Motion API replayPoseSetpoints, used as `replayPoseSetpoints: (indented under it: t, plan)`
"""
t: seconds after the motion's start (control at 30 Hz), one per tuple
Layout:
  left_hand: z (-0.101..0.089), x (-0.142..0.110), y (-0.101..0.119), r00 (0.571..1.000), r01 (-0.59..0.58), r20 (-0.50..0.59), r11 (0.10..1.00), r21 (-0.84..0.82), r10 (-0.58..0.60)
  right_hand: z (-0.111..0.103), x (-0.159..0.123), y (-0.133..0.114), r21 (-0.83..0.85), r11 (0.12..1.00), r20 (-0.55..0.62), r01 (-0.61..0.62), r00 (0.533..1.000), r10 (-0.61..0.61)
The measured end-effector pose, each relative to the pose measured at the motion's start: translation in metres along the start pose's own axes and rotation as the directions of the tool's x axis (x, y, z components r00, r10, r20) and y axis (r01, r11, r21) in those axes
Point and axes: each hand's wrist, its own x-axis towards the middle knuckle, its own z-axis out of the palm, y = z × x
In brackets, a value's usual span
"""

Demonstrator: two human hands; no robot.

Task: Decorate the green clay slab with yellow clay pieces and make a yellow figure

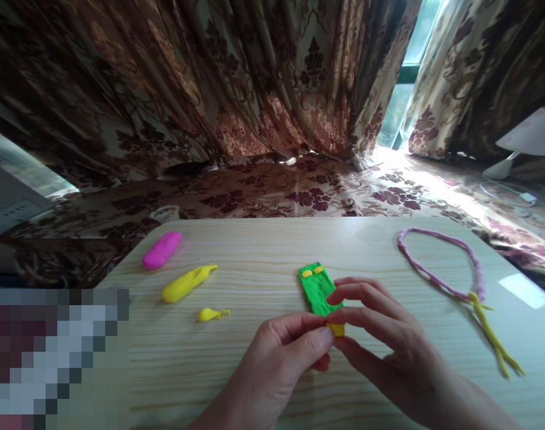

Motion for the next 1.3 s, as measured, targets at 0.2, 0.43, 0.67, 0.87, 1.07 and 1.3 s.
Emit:
replayPoseSetpoints:
  t: [0.2, 0.43, 0.67, 0.87, 1.07, 1.3]
  plan:
    - [0.0011, -0.0007, 0.0020, 1.000, 0.011, -0.018, 1.000, 0.013, -0.011, -0.0008, -0.0001, -0.0019, 0.001, 1.000, 0.018, -0.015, 1.000, 0.015]
    - [-0.0006, -0.0016, 0.0017, 0.999, 0.014, 0.034, 0.999, 0.035, -0.015, 0.0009, -0.0018, -0.0011, 0.001, 1.000, 0.028, -0.007, 1.000, 0.006]
    - [-0.0005, 0.0003, 0.0000, 1.000, 0.009, 0.006, 0.999, -0.031, -0.009, 0.0014, -0.0016, -0.0004, -0.005, 1.000, 0.023, 0.006, 1.000, -0.006]
    - [0.0030, -0.0019, 0.0006, 0.999, 0.013, -0.044, 1.000, -0.018, -0.014, -0.0021, -0.0010, -0.0027, -0.003, 1.000, 0.024, -0.002, 1.000, 0.002]
    - [0.0049, -0.0033, 0.0024, 0.995, 0.018, -0.098, 0.997, -0.077, -0.025, -0.0019, -0.0018, -0.0015, -0.006, 1.000, 0.030, -0.006, 1.000, 0.006]
    - [0.0022, -0.0010, 0.0044, 0.998, 0.031, -0.051, 0.997, -0.067, -0.035, -0.0011, 0.0000, -0.0009, 0.001, 1.000, 0.007, -0.010, 1.000, 0.010]
